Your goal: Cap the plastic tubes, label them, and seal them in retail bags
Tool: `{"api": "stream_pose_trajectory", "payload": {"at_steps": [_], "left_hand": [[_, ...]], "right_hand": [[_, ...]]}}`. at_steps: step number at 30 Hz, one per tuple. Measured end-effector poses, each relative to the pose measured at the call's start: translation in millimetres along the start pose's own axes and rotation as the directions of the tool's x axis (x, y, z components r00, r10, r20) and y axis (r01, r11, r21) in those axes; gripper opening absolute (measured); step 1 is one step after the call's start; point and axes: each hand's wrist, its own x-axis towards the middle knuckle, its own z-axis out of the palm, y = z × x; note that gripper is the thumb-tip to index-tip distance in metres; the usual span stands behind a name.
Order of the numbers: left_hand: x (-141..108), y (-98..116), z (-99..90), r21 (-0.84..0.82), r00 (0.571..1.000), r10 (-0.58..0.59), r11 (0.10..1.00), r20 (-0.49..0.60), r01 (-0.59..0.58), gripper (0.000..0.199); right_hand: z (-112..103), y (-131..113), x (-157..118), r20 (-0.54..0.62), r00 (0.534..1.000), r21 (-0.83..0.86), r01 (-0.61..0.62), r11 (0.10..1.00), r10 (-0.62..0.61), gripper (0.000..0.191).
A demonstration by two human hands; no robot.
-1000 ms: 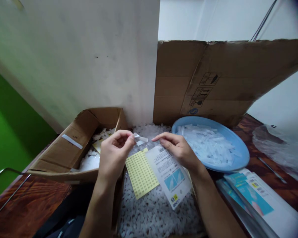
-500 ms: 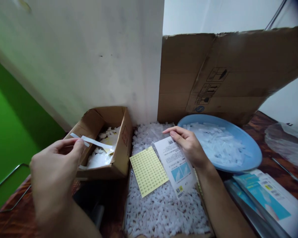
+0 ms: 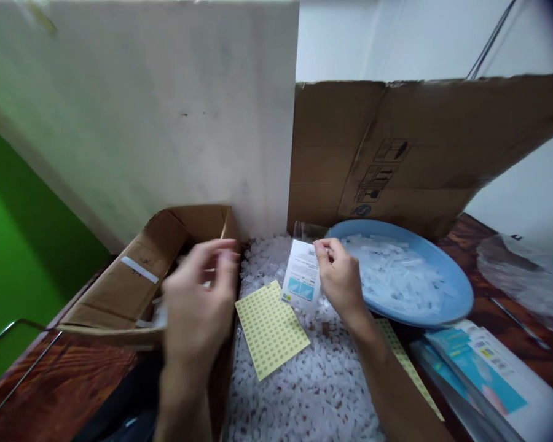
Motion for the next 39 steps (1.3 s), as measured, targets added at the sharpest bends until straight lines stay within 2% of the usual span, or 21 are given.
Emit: {"api": "stream_pose_trajectory", "payload": {"at_steps": [1,2,3,5,6,8,11,13,16,18,21,24,29,32,35,37,39], "left_hand": [[-4.2,0.8,19.2,-0.084,0.985,0.029,0.996,0.168,-0.015,0.027],[-8.1,-0.6,38.2,-0.154,0.951,0.077,0.988,0.298,-0.031,0.033],[-11.6,-3.7,56.0,-0.221,0.921,0.14,0.973,0.364,-0.061,0.04],[-16.4,-13.0,85.7,-0.327,0.882,0.24,0.939,0.405,-0.105,0.052],[-17.6,-18.1,96.3,-0.367,0.883,0.256,0.924,0.393,-0.105,0.055],[-17.4,-27.3,108.1,-0.425,0.914,0.219,0.903,0.342,-0.057,0.05],[-13.0,-35.1,106.0,-0.485,0.952,0.086,0.871,0.294,0.071,0.032],[-9.6,-36.1,98.4,-0.531,0.939,0.052,0.835,0.34,0.146,0.03],[-6.4,-34.9,90.4,-0.594,0.91,0.069,0.778,0.408,0.207,0.035],[-5.6,-35.2,90.6,-0.614,0.926,0.071,0.767,0.371,0.187,0.038],[-5.3,-39.3,95.5,-0.526,0.981,0.054,0.849,0.185,0.052,0.037],[-5.7,-44.2,98.4,-0.398,0.999,0.047,0.917,0.027,-0.032,0.036],[-6.1,-46.0,94.2,-0.486,1.0,0.016,0.874,0.005,-0.012,0.022],[-4.3,-44.0,89.9,-0.505,0.999,0.052,0.862,-0.003,-0.046,0.018],[-5.8,-41.9,85.0,-0.521,0.993,0.116,0.846,-0.023,-0.111,0.014],[-11.8,-42.9,81.6,-0.527,0.99,0.142,0.84,-0.017,-0.13,0.013],[-22.5,-47.5,78.4,-0.53,0.99,0.14,0.839,-0.001,-0.119,0.012]], "right_hand": [[-0.1,-1.2,-0.6,-0.029,1.0,0.001,0.003,1.0,-0.003,0.033],[-0.3,-3.1,-1.8,-0.039,0.999,0.029,0.003,1.0,-0.001,0.034],[-0.2,-5.6,-3.6,-0.034,0.999,0.087,0.0,0.996,0.002,0.035],[1.5,-11.4,-8.8,0.022,1.0,0.263,-0.013,0.965,0.007,0.041],[3.2,-14.0,-11.6,0.064,0.998,0.352,-0.025,0.936,0.003,0.045],[7.7,-17.4,-15.6,0.119,0.993,0.467,-0.044,0.883,-0.013,0.047],[11.9,-16.4,-14.1,0.023,1.0,0.465,-0.003,0.885,-0.008,0.035],[10.4,-12.5,-9.1,-0.015,1.0,0.442,-0.002,0.897,0.01,0.034],[3.4,-6.4,-1.6,0.104,0.994,0.461,-0.07,0.885,0.024,0.031],[-1.1,-4.5,0.9,0.136,0.99,0.489,-0.093,0.867,0.03,0.026],[-3.9,-5.1,1.1,0.095,0.995,0.503,-0.073,0.861,0.029,0.021],[-3.8,-6.8,-0.1,0.075,0.997,0.49,-0.037,0.871,0.0,0.017],[-5.2,-7.2,1.3,0.102,0.994,0.488,-0.01,0.873,-0.046,0.015],[-8.3,-7.6,3.4,0.123,0.986,0.483,0.038,0.875,-0.111,0.012],[-12.6,-7.3,0.9,0.091,0.982,0.479,0.101,0.872,-0.163,0.01],[-15.5,-5.0,-6.2,0.088,0.985,0.461,0.089,0.883,-0.145,0.012],[-18.0,-0.1,-17.8,0.122,0.992,0.505,-0.036,0.863,-0.029,0.018]]}}
